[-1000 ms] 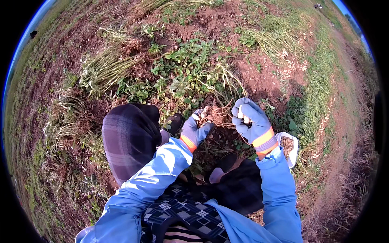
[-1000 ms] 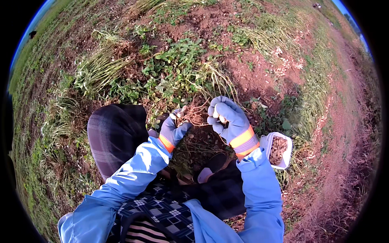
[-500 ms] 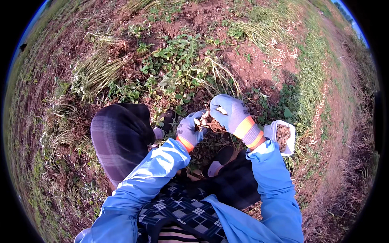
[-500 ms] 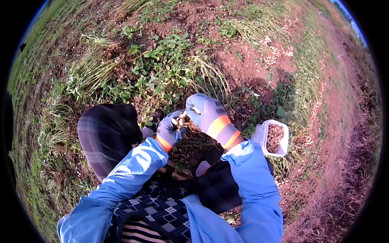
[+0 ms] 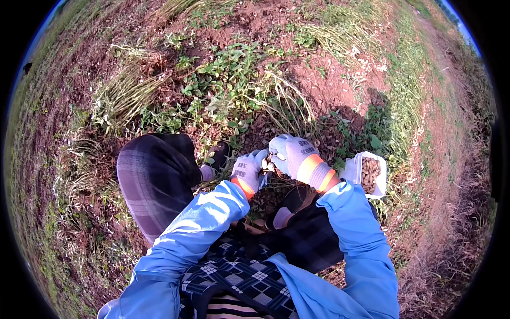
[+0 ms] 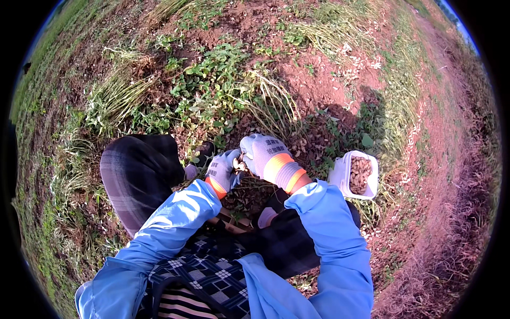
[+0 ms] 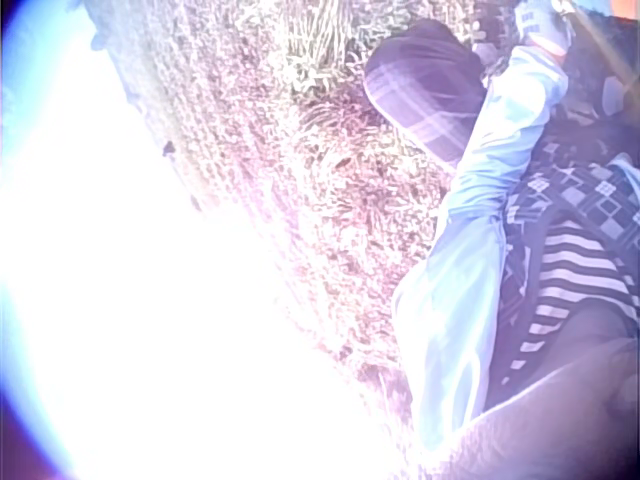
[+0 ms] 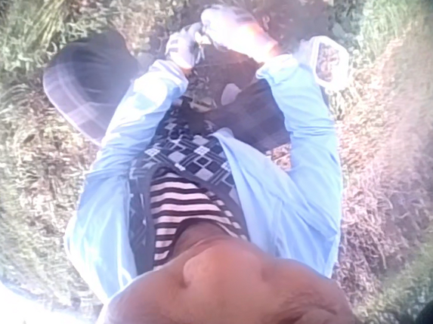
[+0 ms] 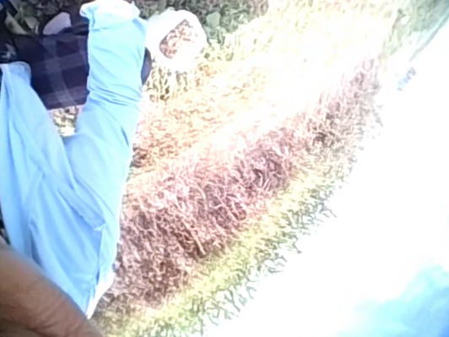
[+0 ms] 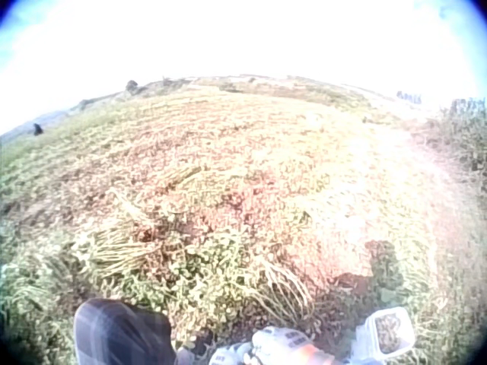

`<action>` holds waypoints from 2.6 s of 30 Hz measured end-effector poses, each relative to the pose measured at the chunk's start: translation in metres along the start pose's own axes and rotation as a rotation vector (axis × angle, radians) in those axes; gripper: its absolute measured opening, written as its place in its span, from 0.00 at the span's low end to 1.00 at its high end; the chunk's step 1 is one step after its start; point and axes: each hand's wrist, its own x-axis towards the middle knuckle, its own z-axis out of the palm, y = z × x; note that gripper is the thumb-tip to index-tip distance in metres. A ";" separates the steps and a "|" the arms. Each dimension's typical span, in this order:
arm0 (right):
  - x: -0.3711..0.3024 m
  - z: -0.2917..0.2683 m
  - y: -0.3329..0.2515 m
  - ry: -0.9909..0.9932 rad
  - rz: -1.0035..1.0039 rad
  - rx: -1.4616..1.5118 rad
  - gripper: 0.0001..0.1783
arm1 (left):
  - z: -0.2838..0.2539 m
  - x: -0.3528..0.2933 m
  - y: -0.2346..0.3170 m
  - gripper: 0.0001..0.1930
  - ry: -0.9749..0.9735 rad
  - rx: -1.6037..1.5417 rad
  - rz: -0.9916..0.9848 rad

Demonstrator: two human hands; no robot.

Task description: The person squats in a field and harvests peanuts by hand, pulling them from the soil and placing them into a white bucket. The person repeatedly reaches for peanut plants, extracts the tubers, and deposits them into the container.

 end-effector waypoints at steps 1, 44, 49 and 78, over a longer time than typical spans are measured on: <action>-0.001 0.001 0.001 0.013 -0.012 -0.012 0.10 | 0.001 0.000 0.000 0.21 0.008 0.000 0.004; -0.006 0.023 -0.003 -0.003 -0.177 -0.074 0.12 | 0.043 -0.006 -0.052 0.15 -0.155 -0.326 -0.067; -0.003 0.034 0.001 0.019 -0.154 -0.063 0.11 | 0.019 -0.002 -0.026 0.16 -0.339 -0.117 -0.257; -0.004 0.003 0.028 0.253 0.316 1.651 0.13 | 0.025 -0.003 -0.034 0.15 0.017 -0.410 0.097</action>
